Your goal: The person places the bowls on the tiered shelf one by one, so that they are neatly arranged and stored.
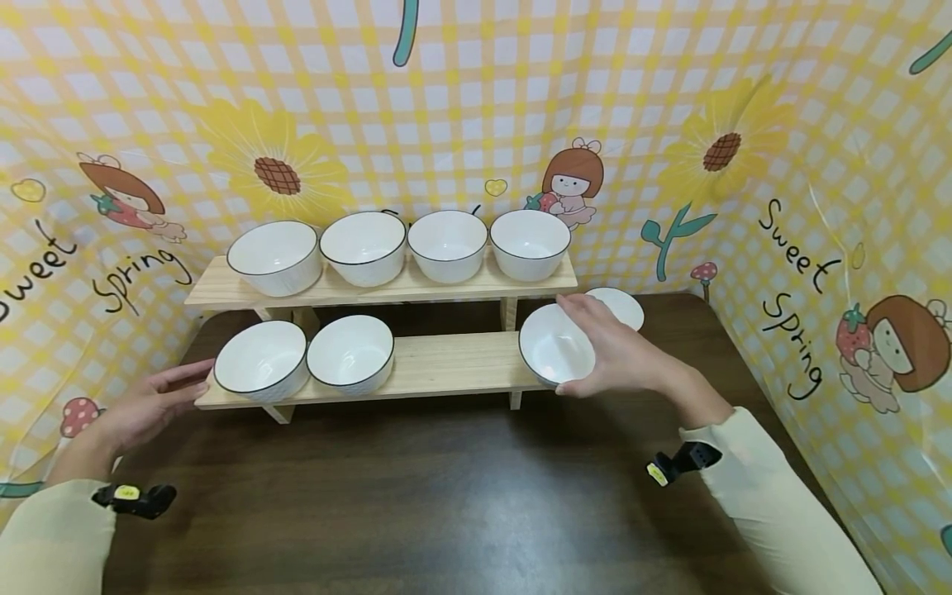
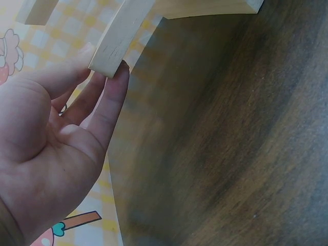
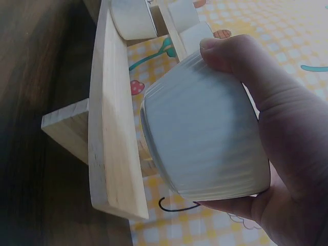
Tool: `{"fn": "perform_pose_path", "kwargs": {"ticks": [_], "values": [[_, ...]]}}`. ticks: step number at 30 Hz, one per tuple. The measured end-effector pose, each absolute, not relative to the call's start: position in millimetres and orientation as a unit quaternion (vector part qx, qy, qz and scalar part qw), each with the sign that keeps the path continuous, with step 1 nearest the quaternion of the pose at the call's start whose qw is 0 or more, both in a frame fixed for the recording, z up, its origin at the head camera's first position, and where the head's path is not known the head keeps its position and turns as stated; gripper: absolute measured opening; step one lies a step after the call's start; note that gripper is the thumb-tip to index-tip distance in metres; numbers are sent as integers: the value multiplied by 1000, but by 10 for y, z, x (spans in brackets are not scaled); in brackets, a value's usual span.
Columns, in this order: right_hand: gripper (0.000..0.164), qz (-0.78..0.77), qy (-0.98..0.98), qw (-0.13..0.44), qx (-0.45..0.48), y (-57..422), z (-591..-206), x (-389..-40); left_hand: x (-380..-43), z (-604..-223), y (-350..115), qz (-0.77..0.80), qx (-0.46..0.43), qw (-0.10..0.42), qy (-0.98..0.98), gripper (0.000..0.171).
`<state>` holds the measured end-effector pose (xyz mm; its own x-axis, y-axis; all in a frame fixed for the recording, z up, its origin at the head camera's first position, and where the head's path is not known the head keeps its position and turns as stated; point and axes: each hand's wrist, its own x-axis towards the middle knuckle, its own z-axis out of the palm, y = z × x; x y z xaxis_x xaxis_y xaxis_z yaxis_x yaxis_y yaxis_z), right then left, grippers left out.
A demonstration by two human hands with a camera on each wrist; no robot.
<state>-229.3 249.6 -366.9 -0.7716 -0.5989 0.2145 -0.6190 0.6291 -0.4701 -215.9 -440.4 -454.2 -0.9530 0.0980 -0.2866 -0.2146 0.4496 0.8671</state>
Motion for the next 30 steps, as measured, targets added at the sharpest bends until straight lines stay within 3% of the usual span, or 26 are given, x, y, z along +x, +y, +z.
{"fn": "perform_pose_path", "kwargs": {"ticks": [30], "values": [[119, 273, -898, -18, 344, 1915, -3818, -2401, -2181, -4572, -4416, 528, -34, 154, 834, 75]]}}
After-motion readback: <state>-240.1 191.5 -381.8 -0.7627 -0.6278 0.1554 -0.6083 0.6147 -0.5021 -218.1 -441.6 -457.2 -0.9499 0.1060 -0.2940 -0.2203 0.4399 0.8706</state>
